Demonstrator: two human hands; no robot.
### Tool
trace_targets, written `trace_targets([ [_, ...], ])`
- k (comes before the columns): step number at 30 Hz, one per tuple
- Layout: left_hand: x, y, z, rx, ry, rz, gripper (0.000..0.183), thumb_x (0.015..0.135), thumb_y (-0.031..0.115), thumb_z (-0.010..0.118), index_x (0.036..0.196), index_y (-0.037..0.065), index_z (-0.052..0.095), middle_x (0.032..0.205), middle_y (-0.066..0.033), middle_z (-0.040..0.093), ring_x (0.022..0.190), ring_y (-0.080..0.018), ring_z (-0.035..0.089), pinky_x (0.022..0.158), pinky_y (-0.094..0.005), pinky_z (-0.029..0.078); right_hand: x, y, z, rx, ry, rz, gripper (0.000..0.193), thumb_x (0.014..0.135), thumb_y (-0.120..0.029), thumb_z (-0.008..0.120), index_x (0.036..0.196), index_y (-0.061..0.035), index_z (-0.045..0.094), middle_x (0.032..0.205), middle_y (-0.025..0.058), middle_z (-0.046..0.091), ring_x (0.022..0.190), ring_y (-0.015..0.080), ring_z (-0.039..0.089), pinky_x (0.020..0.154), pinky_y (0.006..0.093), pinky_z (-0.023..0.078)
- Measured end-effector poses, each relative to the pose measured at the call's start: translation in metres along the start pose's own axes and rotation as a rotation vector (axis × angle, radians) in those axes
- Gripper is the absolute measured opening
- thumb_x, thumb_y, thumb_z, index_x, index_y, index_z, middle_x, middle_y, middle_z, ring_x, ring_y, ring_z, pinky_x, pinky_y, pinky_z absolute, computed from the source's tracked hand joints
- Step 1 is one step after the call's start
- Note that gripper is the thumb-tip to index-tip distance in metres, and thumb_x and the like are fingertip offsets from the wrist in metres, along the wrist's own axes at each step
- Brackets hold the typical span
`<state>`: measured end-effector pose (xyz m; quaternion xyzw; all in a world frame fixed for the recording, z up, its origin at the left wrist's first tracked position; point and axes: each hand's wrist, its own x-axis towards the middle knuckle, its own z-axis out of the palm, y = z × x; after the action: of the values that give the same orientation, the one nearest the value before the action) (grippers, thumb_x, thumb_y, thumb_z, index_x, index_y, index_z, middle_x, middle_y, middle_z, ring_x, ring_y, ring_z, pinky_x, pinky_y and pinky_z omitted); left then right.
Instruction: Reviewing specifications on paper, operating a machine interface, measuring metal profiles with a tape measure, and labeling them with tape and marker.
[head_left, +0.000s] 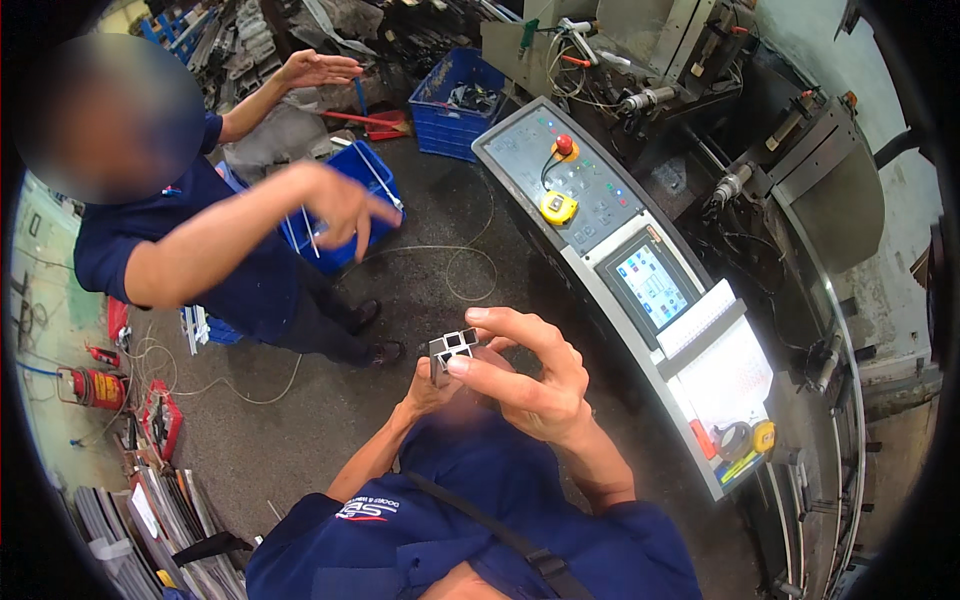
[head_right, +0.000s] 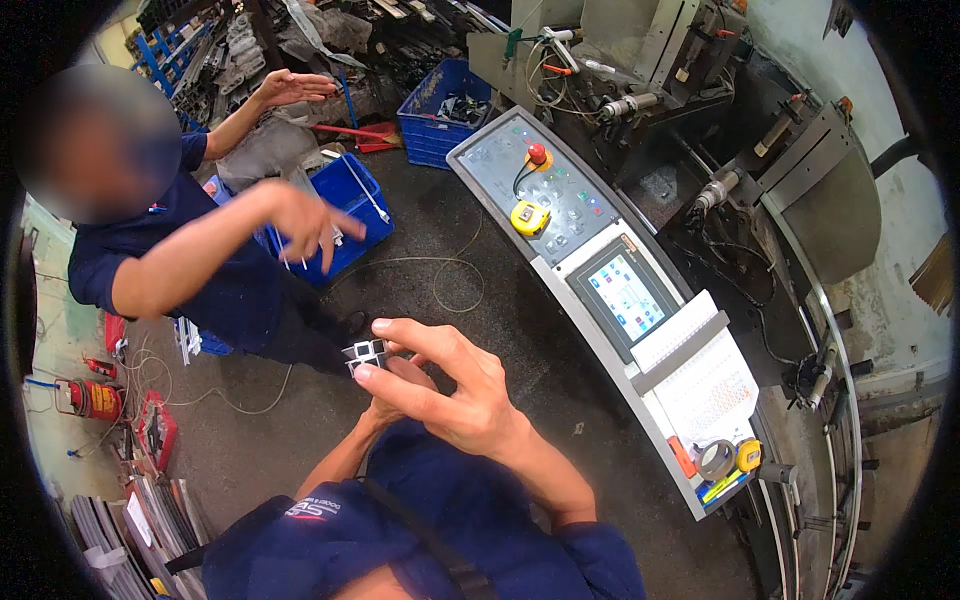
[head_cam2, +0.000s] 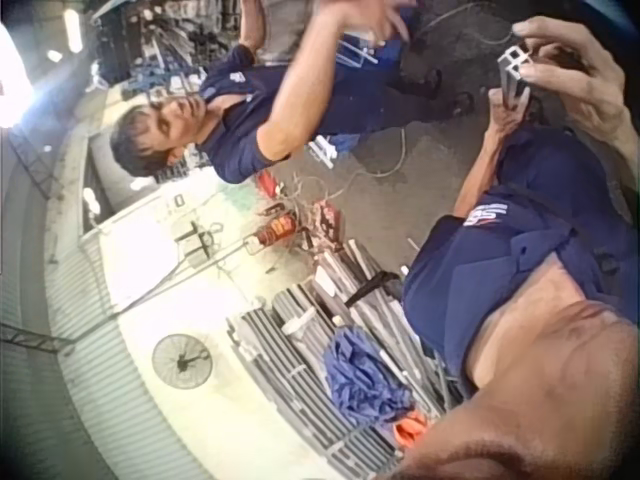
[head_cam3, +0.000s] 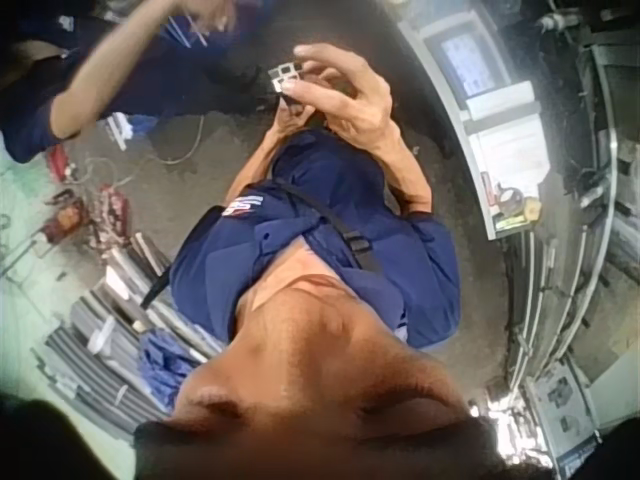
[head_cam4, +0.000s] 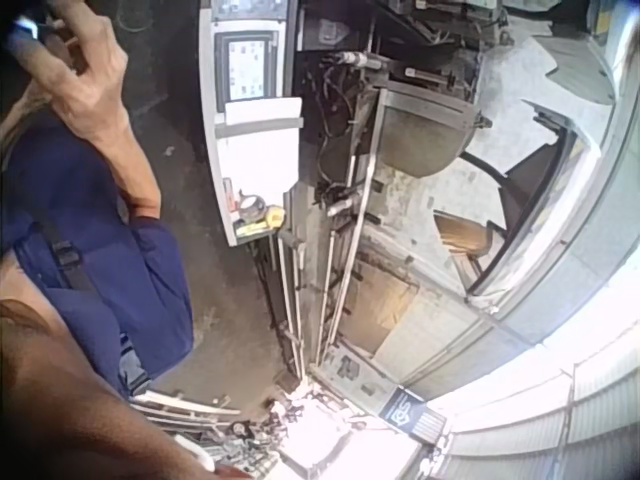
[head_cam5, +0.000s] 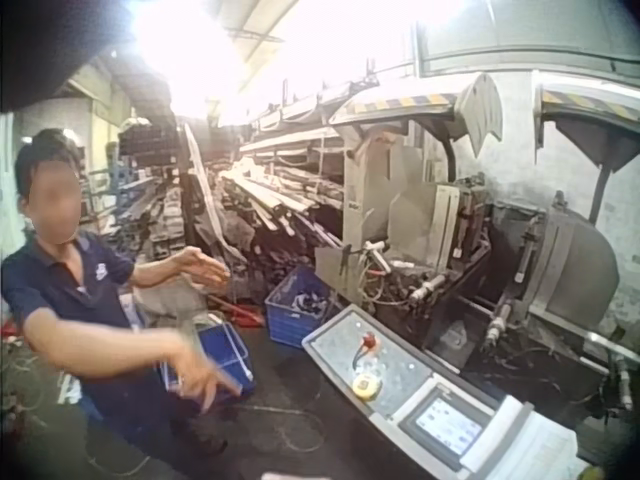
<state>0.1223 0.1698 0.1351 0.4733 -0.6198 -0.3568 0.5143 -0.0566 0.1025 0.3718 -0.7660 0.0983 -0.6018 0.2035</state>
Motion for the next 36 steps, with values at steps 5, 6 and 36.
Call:
trace_targets([
  [5,-0.002,0.004,-0.006,0.036,-0.022,0.015,0.02,0.085,0.006,0.072,0.104,0.002,0.067,0.078,-0.0058,0.068,0.067,-0.0158,0.066,0.061,-0.0317,0.051,-0.002,-0.001,0.004,-0.018,0.001,-0.007,0.044,0.076,0.01,0.073,0.113,-0.0142,0.074,0.119,0.0158,0.065,0.084,0.0223,0.068,0.061,0.0273,0.058],
  [6,-0.003,0.004,-0.007,0.044,-0.027,0.018,0.02,0.085,0.006,0.072,0.103,0.002,0.067,0.077,-0.0059,0.067,0.066,-0.0161,0.065,0.06,-0.0318,0.051,-0.002,-0.001,0.004,-0.018,-0.002,-0.012,0.044,0.076,0.01,0.073,0.113,-0.0141,0.074,0.118,0.0156,0.065,0.084,0.0226,0.068,0.061,0.027,0.058],
  [36,0.028,0.034,0.045,0.135,0.145,0.107,0.021,0.089,0.016,0.07,0.078,0.003,0.058,0.062,-0.0133,0.053,0.053,-0.025,0.051,0.052,-0.0381,0.042,-0.018,-0.054,-0.04,-0.333,0.17,0.106,0.047,0.068,0.003,0.086,0.111,-0.0056,0.069,0.12,0.0214,0.06,0.094,0.0236,0.069,0.075,0.0293,0.06],
])
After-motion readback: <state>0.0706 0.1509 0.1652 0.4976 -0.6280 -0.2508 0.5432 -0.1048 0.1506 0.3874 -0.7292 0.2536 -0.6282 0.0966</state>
